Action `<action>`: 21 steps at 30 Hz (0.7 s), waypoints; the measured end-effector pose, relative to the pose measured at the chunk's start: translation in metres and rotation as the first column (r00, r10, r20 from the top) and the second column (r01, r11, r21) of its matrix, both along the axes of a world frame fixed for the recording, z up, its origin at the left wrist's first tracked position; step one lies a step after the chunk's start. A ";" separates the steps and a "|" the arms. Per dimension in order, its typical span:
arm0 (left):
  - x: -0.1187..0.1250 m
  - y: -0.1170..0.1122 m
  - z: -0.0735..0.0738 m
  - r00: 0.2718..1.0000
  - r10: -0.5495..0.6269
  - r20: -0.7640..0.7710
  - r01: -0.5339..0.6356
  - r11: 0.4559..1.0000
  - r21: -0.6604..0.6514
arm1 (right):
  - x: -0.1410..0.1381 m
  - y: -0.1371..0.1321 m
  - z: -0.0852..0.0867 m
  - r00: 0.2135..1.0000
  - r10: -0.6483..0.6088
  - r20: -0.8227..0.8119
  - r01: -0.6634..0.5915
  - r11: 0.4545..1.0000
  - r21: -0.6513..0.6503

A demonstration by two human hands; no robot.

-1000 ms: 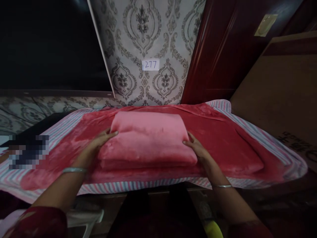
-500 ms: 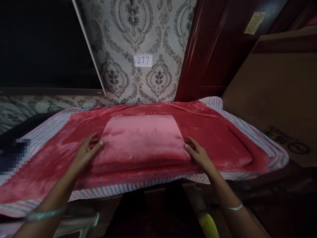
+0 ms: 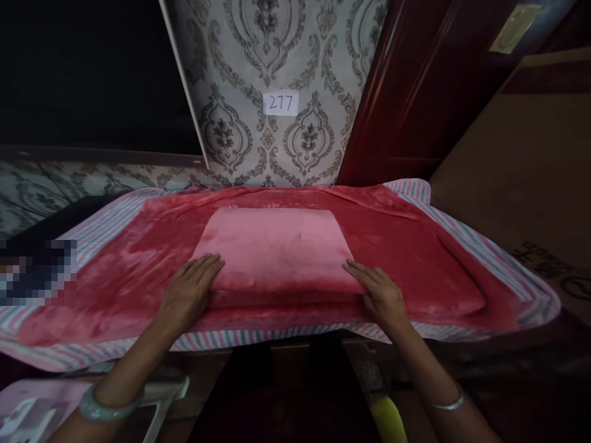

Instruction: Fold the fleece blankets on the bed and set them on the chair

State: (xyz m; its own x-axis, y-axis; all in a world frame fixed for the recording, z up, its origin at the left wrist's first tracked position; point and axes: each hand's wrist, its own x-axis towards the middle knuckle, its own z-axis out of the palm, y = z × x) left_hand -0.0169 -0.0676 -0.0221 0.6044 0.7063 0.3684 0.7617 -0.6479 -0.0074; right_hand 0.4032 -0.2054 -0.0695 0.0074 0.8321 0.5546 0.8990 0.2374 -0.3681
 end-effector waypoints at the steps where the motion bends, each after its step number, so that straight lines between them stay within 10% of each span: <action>1: -0.004 0.001 -0.002 1.000 -0.018 -0.002 0.018 1.000 0.003 | 0.002 0.000 -0.005 1.000 0.013 -0.001 -0.013 1.000 0.007; 7: -0.032 -0.004 -0.009 0.962 0.094 0.255 -0.117 0.990 0.075 | 0.005 -0.008 -0.015 0.999 0.037 -0.011 -0.037 0.999 0.033; 10: -0.041 -0.013 -0.013 0.826 0.279 0.490 -0.236 0.960 -0.149 | 0.004 -0.015 -0.007 1.000 0.017 -0.019 -0.016 0.999 0.052; 16: -0.042 -0.026 -0.012 0.629 0.383 0.676 -0.125 0.908 -0.399 | -0.003 -0.022 0.004 0.992 -0.034 -0.125 0.039 0.999 0.036; 21: -0.035 -0.021 -0.007 0.601 0.421 0.679 -0.014 0.856 -0.518 | -0.016 -0.016 0.004 0.993 -0.084 -0.085 0.090 0.994 0.068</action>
